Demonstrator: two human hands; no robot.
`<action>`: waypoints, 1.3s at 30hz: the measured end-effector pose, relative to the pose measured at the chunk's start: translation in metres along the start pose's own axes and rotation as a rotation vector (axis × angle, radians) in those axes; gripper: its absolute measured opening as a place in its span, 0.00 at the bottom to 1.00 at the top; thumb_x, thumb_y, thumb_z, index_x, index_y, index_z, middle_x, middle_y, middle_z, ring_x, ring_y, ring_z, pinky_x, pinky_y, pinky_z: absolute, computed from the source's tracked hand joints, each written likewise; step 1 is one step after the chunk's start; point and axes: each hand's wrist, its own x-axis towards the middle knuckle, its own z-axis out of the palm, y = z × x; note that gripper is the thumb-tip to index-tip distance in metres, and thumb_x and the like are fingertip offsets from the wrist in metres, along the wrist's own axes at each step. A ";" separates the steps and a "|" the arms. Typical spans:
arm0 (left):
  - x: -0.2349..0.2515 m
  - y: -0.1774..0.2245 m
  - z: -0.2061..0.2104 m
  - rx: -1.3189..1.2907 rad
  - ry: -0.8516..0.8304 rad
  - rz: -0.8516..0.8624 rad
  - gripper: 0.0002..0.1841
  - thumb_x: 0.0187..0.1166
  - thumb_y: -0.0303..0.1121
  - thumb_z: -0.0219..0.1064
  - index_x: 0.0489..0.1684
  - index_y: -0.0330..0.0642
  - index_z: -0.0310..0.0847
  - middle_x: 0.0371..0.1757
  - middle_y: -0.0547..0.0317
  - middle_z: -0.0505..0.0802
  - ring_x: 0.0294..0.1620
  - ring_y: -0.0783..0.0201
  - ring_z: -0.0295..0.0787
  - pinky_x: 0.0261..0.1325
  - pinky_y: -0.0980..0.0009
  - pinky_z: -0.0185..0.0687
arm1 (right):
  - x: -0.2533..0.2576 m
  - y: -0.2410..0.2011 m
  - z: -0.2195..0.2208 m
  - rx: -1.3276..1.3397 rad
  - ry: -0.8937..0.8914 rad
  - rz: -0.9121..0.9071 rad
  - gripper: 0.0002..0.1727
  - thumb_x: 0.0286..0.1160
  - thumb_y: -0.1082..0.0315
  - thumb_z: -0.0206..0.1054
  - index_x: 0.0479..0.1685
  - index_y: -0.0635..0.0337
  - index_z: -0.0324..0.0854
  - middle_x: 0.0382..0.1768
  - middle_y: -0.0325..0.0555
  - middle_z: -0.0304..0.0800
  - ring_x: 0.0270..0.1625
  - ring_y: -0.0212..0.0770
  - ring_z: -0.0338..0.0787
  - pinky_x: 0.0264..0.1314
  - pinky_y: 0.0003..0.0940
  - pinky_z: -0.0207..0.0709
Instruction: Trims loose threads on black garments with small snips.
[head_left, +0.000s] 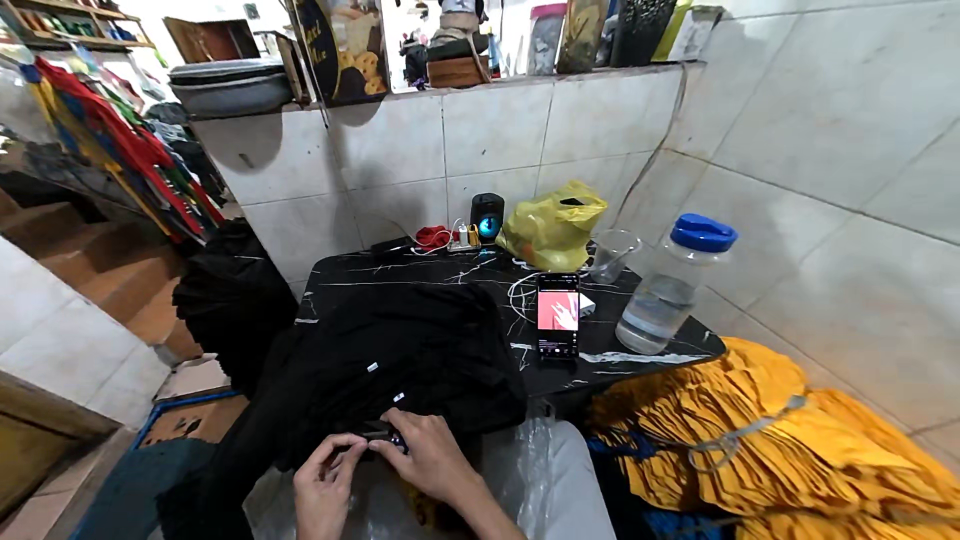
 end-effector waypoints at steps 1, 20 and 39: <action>0.000 0.000 -0.001 -0.004 -0.004 0.000 0.03 0.70 0.19 0.74 0.37 0.33 0.90 0.39 0.58 0.96 0.38 0.69 0.94 0.44 0.74 0.93 | 0.000 0.000 0.002 -0.016 0.009 -0.017 0.26 0.88 0.42 0.56 0.63 0.53 0.83 0.43 0.45 0.93 0.42 0.45 0.93 0.44 0.49 0.84; -0.010 0.009 0.005 -0.073 0.080 -0.142 0.05 0.87 0.24 0.55 0.51 0.30 0.72 0.45 0.50 0.94 0.34 0.60 0.95 0.27 0.68 0.91 | 0.003 0.010 0.023 0.351 0.098 -0.016 0.15 0.67 0.78 0.65 0.51 0.60 0.91 0.56 0.48 0.87 0.56 0.41 0.88 0.61 0.40 0.85; -0.005 -0.016 0.025 0.503 0.096 0.376 0.08 0.64 0.28 0.73 0.36 0.38 0.95 0.42 0.52 0.95 0.49 0.70 0.92 0.58 0.79 0.86 | 0.010 0.020 0.022 0.604 0.024 0.038 0.22 0.77 0.50 0.73 0.40 0.65 0.88 0.42 0.47 0.89 0.46 0.35 0.87 0.54 0.33 0.82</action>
